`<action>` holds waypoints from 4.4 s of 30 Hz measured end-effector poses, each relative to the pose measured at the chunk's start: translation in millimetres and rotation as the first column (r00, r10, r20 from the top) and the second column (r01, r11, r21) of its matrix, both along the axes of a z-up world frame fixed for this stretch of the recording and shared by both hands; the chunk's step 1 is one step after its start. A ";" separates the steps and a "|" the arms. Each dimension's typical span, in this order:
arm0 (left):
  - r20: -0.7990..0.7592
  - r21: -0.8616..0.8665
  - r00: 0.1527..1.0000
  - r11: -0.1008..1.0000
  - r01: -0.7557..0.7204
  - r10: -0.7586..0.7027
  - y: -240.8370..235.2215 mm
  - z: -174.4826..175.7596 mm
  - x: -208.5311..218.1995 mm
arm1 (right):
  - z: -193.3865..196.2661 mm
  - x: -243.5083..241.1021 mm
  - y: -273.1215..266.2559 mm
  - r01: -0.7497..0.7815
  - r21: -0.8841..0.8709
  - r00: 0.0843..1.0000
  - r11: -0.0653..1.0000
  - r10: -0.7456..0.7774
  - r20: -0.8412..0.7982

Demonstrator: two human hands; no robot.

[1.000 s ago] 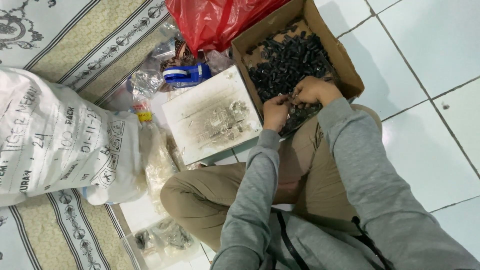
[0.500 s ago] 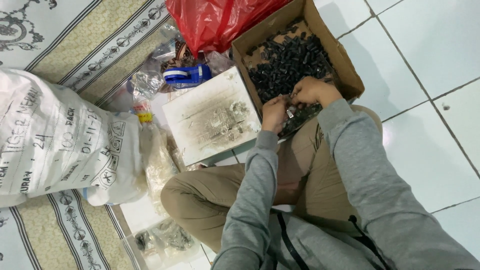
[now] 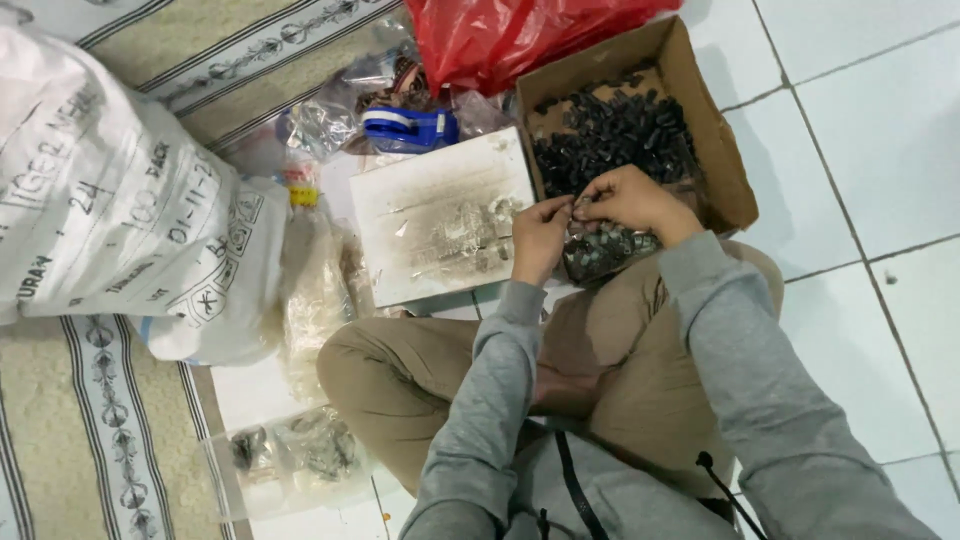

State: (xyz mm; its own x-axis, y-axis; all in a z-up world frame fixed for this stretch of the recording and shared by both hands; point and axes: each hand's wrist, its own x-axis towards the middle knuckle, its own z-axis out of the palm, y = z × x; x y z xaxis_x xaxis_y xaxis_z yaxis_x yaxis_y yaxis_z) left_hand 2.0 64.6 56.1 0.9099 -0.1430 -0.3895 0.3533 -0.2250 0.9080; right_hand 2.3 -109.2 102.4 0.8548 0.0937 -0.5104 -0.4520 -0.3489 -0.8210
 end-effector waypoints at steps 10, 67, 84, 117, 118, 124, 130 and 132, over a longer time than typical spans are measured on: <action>0.075 0.206 0.993 0.973 -0.107 0.093 108.3 -18.8 62.0 | -14.8 58.4 108.8 -0.041 0.042 0.995 0.998 0.037 0.091; 0.214 -0.424 0.945 0.895 -0.140 0.248 145.6 -21.4 56.4 | -46.4 37.5 155.8 0.081 -0.140 0.928 0.987 -0.023 0.373; 0.296 -0.005 0.952 0.997 -0.081 0.079 164.8 -17.7 -10.8 | -22.7 -65.0 165.2 -0.034 -0.364 0.829 0.931 0.230 0.510; -0.089 0.940 0.996 0.331 0.080 0.013 76.3 100.8 -250.1 | 4.8 -245.4 159.4 -0.275 -0.915 0.914 0.296 0.375 -0.154; -0.097 0.941 0.995 0.327 0.089 0.008 79.2 90.7 -247.8 | -6.2 -242.5 157.6 -0.281 -0.912 0.915 0.300 0.371 -0.160; -0.244 0.844 0.811 0.296 0.447 -0.531 125.0 14.6 -226.9 | 12.7 -218.2 136.2 -0.382 -0.685 0.896 0.621 0.429 -0.111; -0.005 0.732 0.798 0.541 0.414 -0.603 103.0 74.9 -172.4 | 33.6 -119.1 5.6 -0.292 -0.655 0.930 0.697 0.368 -0.023; 0.163 0.618 0.811 0.699 0.361 -0.562 70.0 116.4 -145.2 | 12.0 -76.7 -50.6 -0.014 -0.741 0.985 0.671 0.138 0.107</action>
State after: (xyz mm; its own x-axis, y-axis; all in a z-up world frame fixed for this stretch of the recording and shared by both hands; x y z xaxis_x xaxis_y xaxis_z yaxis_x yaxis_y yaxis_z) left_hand -143.3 134.6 172.5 0.8657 -0.4394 -0.2398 -0.2133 -0.7572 0.6173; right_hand -74.3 -159.8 114.5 0.9292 -0.1907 -0.3165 -0.2973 -0.8945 -0.3339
